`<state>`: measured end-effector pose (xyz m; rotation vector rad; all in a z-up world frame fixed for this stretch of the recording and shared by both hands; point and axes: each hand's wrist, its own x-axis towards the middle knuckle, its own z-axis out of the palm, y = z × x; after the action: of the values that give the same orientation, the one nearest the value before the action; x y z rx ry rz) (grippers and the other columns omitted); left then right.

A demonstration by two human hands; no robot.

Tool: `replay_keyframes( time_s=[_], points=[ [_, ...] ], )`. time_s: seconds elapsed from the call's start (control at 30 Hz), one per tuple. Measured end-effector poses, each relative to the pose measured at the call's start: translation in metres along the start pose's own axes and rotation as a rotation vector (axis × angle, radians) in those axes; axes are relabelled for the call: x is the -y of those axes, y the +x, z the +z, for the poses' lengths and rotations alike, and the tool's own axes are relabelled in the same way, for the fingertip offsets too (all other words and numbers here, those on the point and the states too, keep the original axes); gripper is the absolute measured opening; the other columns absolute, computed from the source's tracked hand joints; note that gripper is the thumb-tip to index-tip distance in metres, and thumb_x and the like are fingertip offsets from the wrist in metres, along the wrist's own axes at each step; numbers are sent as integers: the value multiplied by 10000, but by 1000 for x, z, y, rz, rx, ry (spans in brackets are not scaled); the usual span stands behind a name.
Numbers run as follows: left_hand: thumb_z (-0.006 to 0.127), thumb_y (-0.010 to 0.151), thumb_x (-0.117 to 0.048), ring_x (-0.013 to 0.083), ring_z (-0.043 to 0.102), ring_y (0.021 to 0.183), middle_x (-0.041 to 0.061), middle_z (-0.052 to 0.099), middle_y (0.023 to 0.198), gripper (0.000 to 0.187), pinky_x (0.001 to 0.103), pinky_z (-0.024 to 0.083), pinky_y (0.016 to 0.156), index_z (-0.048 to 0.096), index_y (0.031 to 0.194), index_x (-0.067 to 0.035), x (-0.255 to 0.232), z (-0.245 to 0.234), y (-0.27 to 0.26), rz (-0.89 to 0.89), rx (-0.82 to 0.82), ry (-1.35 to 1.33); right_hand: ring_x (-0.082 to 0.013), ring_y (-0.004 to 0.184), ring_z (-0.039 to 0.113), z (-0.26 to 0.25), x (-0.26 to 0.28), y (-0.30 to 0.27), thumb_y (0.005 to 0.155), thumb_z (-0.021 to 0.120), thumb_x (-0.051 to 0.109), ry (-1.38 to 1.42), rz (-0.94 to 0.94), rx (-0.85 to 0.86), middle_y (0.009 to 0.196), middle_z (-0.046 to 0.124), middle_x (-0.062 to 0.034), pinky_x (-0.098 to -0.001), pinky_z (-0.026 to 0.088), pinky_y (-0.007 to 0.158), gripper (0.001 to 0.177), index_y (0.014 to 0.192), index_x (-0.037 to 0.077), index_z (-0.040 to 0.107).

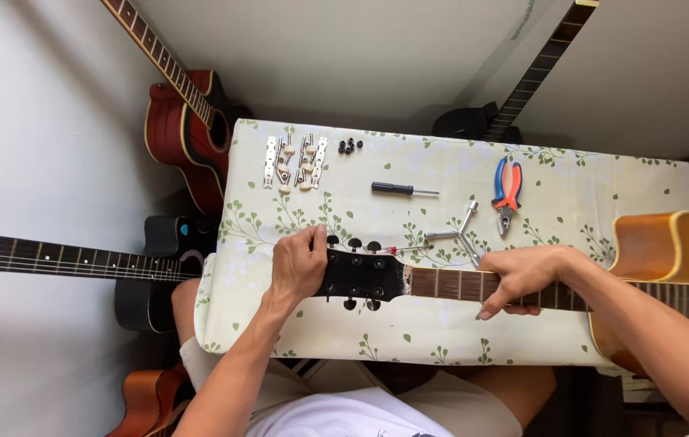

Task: The person uses a T-handle wrench to tighten screws on a detached guitar headstock. They then install tuning pegs into the headstock holes and tighten them by hand.

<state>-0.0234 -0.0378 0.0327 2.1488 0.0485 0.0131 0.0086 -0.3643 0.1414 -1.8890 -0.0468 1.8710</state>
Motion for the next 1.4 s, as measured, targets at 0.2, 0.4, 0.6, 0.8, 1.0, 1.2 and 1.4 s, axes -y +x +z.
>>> replay_keyframes(
  time_s=[0.2,0.4,0.6,0.8,1.0,1.2,1.4],
  points=[
    [446,993,-138,99,265,434,1,307,498,386,294,197,405,348,623,-91,-29,-22,-5,510,-243,-100,-113,454,563,45,44,-60,854,753,375,-313,174,-306,560,629,-26,-237,423,443,347,754,91,580],
    [398,908,-11,147,171,478,21,211,573,308,299,126,419,264,636,-68,-30,-28,-4,926,-435,-227,-228,676,585,76,6,-54,894,454,640,-850,211,-703,677,628,32,-355,426,597,371,845,275,505],
    [398,874,-91,178,365,451,55,427,545,251,291,290,428,383,625,-66,-39,-39,-19,1053,-421,-302,-170,511,574,84,-57,1,723,670,287,-1065,-25,-1240,645,606,53,-344,449,365,246,919,207,546],
    [436,946,-315,285,629,723,60,587,709,332,416,555,749,503,699,-104,-22,-28,-25,1003,-458,-389,-120,728,589,69,-76,44,594,659,192,-1047,-204,-1552,699,473,67,-240,470,618,253,795,233,511],
    [374,956,-331,377,650,911,96,581,843,334,441,549,795,520,817,-65,-2,-22,-30,988,-406,-355,-130,747,623,66,-75,72,571,674,175,-977,-253,-1547,708,517,67,-251,484,671,296,840,224,561],
    [276,948,-287,420,525,1186,132,548,1155,276,459,460,966,474,886,-105,5,-27,-32,883,-339,-176,-135,705,625,65,-80,93,578,727,199,-985,-256,-1566,686,533,43,-260,474,643,295,837,194,588],
    [222,990,-298,412,463,1276,198,453,1365,297,472,413,1001,441,982,-97,16,-27,-34,775,-174,-162,-147,706,614,63,-92,115,573,746,266,-1037,-263,-1626,692,497,32,-267,467,638,339,846,177,565]
  ],
)
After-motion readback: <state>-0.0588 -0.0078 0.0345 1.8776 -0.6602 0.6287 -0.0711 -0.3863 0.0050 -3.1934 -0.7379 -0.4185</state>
